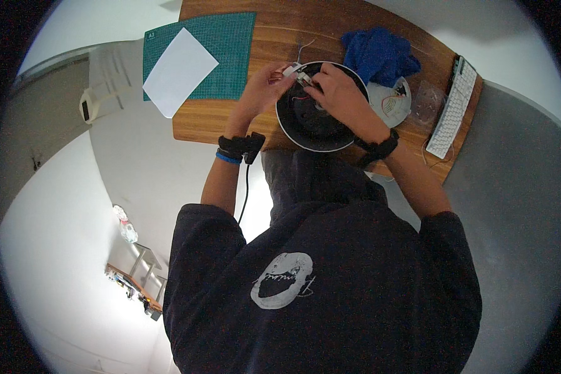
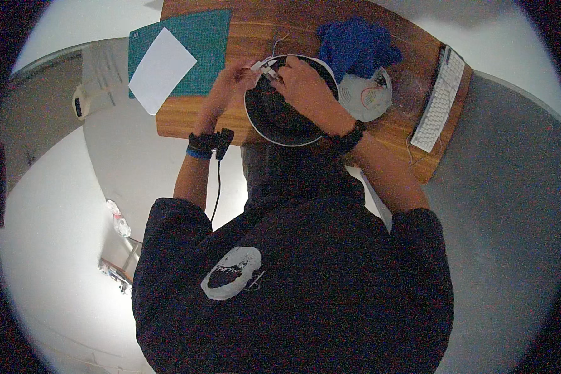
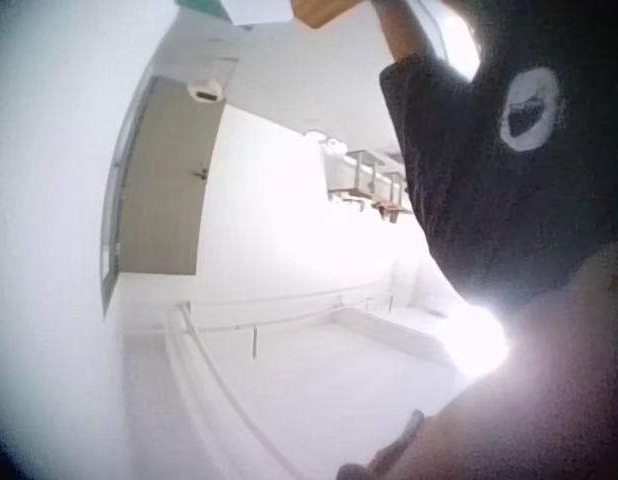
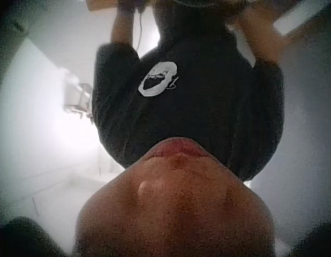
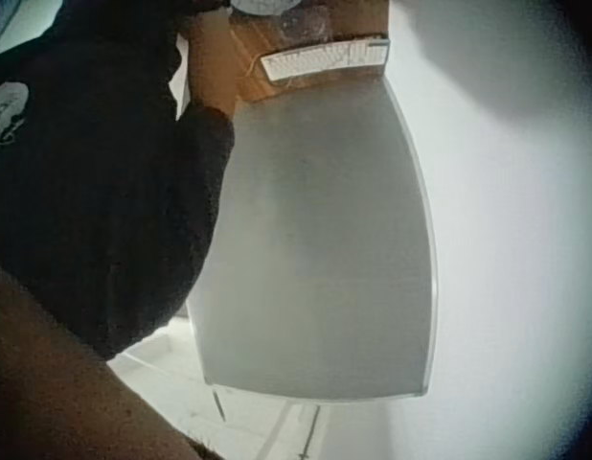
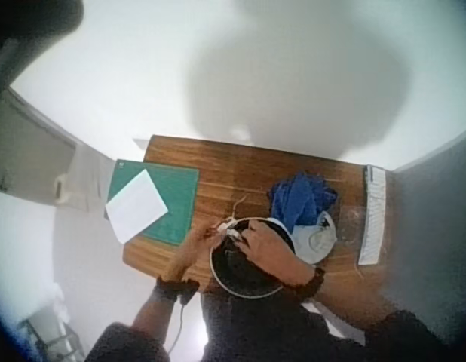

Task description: The person works at a desk, manipulating wires and small electronic components inside a cylindrical container. They connect wires to a small white device and adjust components within the container throughout the clip.

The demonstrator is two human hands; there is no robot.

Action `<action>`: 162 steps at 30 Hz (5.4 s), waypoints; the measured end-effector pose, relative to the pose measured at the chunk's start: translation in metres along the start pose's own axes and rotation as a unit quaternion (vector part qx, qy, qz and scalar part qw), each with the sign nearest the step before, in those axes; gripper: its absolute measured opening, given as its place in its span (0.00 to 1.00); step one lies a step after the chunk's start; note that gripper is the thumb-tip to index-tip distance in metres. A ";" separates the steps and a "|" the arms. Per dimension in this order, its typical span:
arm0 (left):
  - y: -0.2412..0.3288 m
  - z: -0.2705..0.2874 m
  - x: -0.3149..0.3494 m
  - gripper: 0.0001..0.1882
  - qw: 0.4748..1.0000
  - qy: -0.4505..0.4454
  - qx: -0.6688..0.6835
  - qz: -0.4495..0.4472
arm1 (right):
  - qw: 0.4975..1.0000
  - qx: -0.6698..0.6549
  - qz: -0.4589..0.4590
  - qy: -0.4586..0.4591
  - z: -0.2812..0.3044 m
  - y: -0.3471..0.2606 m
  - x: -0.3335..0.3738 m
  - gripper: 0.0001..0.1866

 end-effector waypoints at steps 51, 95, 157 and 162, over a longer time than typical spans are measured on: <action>0.045 -0.038 0.003 0.24 0.983 -0.084 -0.075 -0.148 | 0.992 -0.104 -0.036 -0.059 -0.022 0.029 0.018 0.16; 0.109 -0.066 0.034 0.19 0.856 0.003 -0.468 -0.221 | 0.978 -0.200 0.033 -0.056 -0.009 0.041 0.036 0.13; 0.054 -0.062 0.029 0.18 0.977 -0.037 -0.210 -0.022 | 0.977 -0.145 0.112 0.106 0.016 0.035 0.035 0.12; 0.045 -0.061 0.029 0.18 0.985 -0.042 -0.167 0.006 | 0.973 0.022 0.200 0.116 0.029 0.014 0.037 0.11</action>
Point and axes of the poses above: each hand's wrist, its own x-axis away from the middle knuckle, its own z-axis out of the back of the hand, y = z × x, the point moved 10 cm from there along -x, towards the middle knuckle, and after that the axes turned 1 degree about -z, right-handed, at the moved point
